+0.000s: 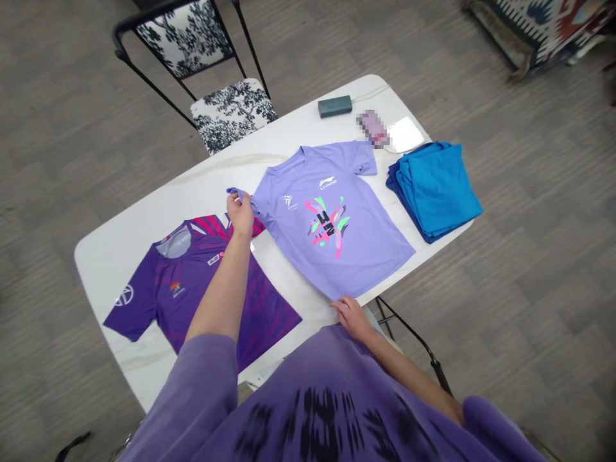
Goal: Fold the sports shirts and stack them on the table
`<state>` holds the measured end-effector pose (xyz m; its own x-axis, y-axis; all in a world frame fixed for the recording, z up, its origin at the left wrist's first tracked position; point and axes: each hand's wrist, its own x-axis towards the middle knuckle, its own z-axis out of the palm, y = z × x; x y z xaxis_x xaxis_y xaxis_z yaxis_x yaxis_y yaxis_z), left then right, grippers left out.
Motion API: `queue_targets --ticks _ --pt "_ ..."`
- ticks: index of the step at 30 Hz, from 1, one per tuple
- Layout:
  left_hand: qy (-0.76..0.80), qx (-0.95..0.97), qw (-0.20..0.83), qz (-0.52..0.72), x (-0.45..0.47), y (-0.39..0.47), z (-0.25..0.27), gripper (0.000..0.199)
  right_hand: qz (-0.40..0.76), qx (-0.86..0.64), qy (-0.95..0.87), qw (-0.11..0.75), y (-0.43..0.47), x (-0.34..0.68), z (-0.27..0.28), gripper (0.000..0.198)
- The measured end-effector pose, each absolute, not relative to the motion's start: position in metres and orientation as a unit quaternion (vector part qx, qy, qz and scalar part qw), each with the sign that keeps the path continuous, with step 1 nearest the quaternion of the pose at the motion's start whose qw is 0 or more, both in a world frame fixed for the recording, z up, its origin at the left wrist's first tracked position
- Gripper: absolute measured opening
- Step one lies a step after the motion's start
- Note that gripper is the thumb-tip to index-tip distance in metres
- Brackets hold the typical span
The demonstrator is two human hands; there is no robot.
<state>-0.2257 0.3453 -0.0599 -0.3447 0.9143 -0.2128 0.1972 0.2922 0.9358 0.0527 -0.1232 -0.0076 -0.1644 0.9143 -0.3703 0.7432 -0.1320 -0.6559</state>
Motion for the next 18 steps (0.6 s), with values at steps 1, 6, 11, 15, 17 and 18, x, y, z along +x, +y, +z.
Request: queue_targets --ticks 1,6,11,15,17,18 --pt "0.682 0.406 0.416 0.445 -0.208 0.361 -0.058 0.035 0.403 -0.636 -0.646 0.124 -0.124 0.066 -0.006 0.036" --pt "0.647 0.446 0.445 0.430 -0.093 0.436 -0.061 0.030 0.402 -0.655 -0.618 0.165 -0.123 0.135 0.000 0.035" --pt "0.587 0.503 0.542 0.330 0.013 0.457 -0.083 0.038 0.359 -0.729 -0.568 0.131 -0.119 0.191 -0.008 0.038" --pt "0.562 0.644 0.439 0.278 0.029 0.417 -0.094 0.034 0.319 -0.786 -0.525 0.067 -0.121 0.215 -0.020 0.035" --pt "0.574 0.686 0.362 0.261 0.018 0.387 -0.096 0.035 0.325 -0.780 -0.531 0.060 -0.122 0.218 -0.025 0.033" --pt "0.587 0.692 0.335 0.254 0.010 0.371 -0.098 0.037 0.333 -0.771 -0.539 0.060 -0.121 0.218 -0.027 0.031"
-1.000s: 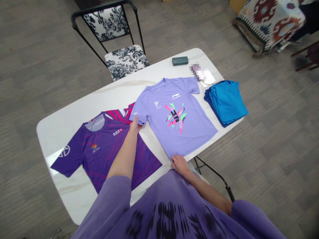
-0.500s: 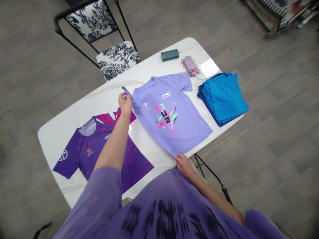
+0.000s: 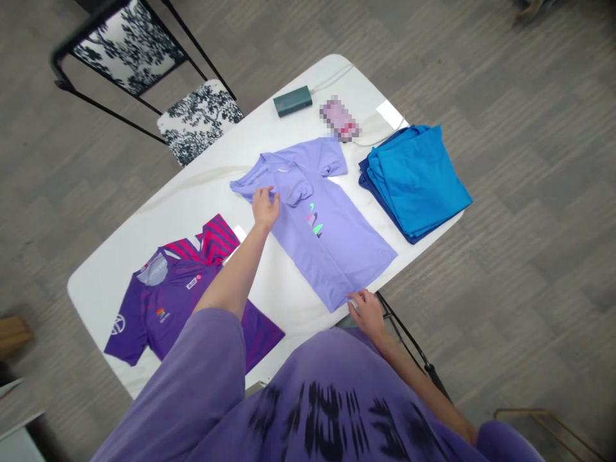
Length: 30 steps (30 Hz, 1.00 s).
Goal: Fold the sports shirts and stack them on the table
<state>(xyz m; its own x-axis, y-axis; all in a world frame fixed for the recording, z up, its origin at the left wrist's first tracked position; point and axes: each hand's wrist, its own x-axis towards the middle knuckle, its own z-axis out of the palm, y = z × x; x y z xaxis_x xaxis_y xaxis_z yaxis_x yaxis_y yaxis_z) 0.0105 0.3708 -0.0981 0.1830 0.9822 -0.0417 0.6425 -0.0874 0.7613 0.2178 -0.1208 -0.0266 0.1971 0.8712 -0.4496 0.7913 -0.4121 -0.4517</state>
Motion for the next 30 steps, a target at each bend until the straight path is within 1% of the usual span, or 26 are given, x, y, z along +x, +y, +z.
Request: queue_targets --ticks 3,6,10,13,16,20,25,27,30 --pt "0.628 0.677 0.293 0.246 -0.015 0.333 -0.106 0.045 0.355 -0.738 -0.571 0.062 -0.110 0.208 -0.032 0.026" --pt "0.673 0.630 0.285 0.262 -0.041 0.330 -0.118 0.048 0.361 -0.703 -0.608 0.069 -0.084 0.191 -0.041 0.022" --pt "0.723 0.572 0.265 0.282 -0.076 0.385 -0.135 0.052 0.352 -0.661 -0.660 0.068 -0.038 0.168 -0.062 0.023" --pt "0.719 0.601 0.264 0.228 -0.096 0.441 -0.145 0.046 0.346 -0.652 -0.672 0.060 -0.016 0.158 -0.081 0.027" --pt "0.684 0.665 0.264 0.143 -0.106 0.480 -0.151 0.031 0.350 -0.644 -0.677 0.061 -0.018 0.153 -0.094 0.029" --pt "0.642 0.714 0.252 0.124 -0.110 0.512 -0.156 0.021 0.358 -0.655 -0.665 0.034 -0.039 0.145 -0.103 0.032" --pt "0.646 0.715 0.243 0.113 -0.107 0.539 -0.162 0.022 0.377 -0.664 -0.646 0.002 -0.054 0.136 -0.108 0.034" --pt "0.656 0.711 0.232 0.103 -0.100 0.535 -0.159 0.023 0.391 -0.660 -0.642 0.007 -0.054 0.136 -0.105 0.037" --pt "0.656 0.710 0.202 0.153 -0.072 0.508 -0.145 0.035 0.392 -0.673 -0.626 0.036 -0.050 0.150 -0.093 0.042"
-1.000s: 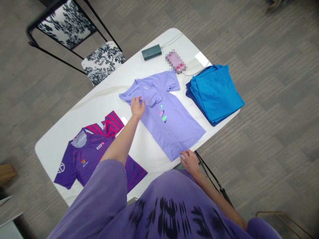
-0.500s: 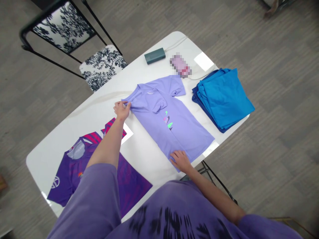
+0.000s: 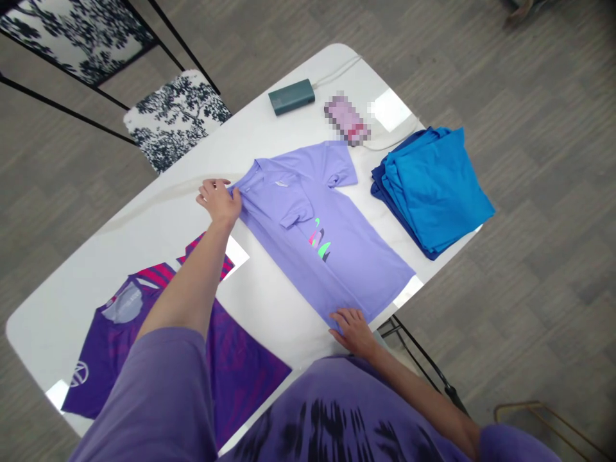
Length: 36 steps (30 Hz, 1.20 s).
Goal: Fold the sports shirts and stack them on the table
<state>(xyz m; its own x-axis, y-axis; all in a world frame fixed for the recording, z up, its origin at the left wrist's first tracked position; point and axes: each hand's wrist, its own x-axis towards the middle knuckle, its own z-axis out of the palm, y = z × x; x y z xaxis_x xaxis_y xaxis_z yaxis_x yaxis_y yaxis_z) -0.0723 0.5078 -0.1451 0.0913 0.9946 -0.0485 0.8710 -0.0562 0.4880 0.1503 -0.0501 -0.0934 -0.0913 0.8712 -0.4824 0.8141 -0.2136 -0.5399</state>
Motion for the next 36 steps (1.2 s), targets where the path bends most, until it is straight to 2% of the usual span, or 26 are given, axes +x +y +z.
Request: queue_targets --ticks 3,7,12,15,19,25,28,32,36 --pt "0.591 0.751 0.226 0.188 -0.028 0.467 -0.134 0.049 0.353 -0.722 -0.592 0.058 -0.047 0.188 -0.079 0.041" --pt "0.512 0.800 0.276 0.148 0.026 0.427 -0.139 0.065 0.282 -0.784 -0.549 0.066 -0.047 0.265 -0.065 0.043" --pt "0.541 0.807 0.226 0.076 0.065 0.420 -0.129 0.075 0.192 -0.869 -0.448 0.088 -0.047 0.360 -0.059 0.046" --pt "0.574 0.791 0.192 0.091 0.112 0.433 -0.108 0.068 0.158 -0.897 -0.402 0.095 -0.042 0.395 -0.062 0.049" --pt "0.554 0.789 0.246 0.097 0.219 0.457 -0.091 0.045 0.168 -0.903 -0.384 0.095 -0.032 0.409 -0.066 0.044" --pt "0.603 0.753 0.260 0.026 0.334 0.474 -0.109 0.055 0.205 -0.900 -0.377 0.080 -0.028 0.408 -0.065 0.026" --pt "0.625 0.730 0.274 0.023 0.345 0.478 -0.125 0.044 0.235 -0.886 -0.390 0.090 -0.033 0.410 -0.064 0.022" --pt "0.622 0.664 0.389 0.144 0.322 0.487 -0.127 0.024 0.281 -0.863 -0.389 0.158 -0.044 0.410 -0.055 0.024" --pt "0.589 0.431 0.588 0.348 0.240 0.485 -0.101 0.035 0.307 -0.818 -0.438 0.211 -0.052 0.400 -0.035 0.021"
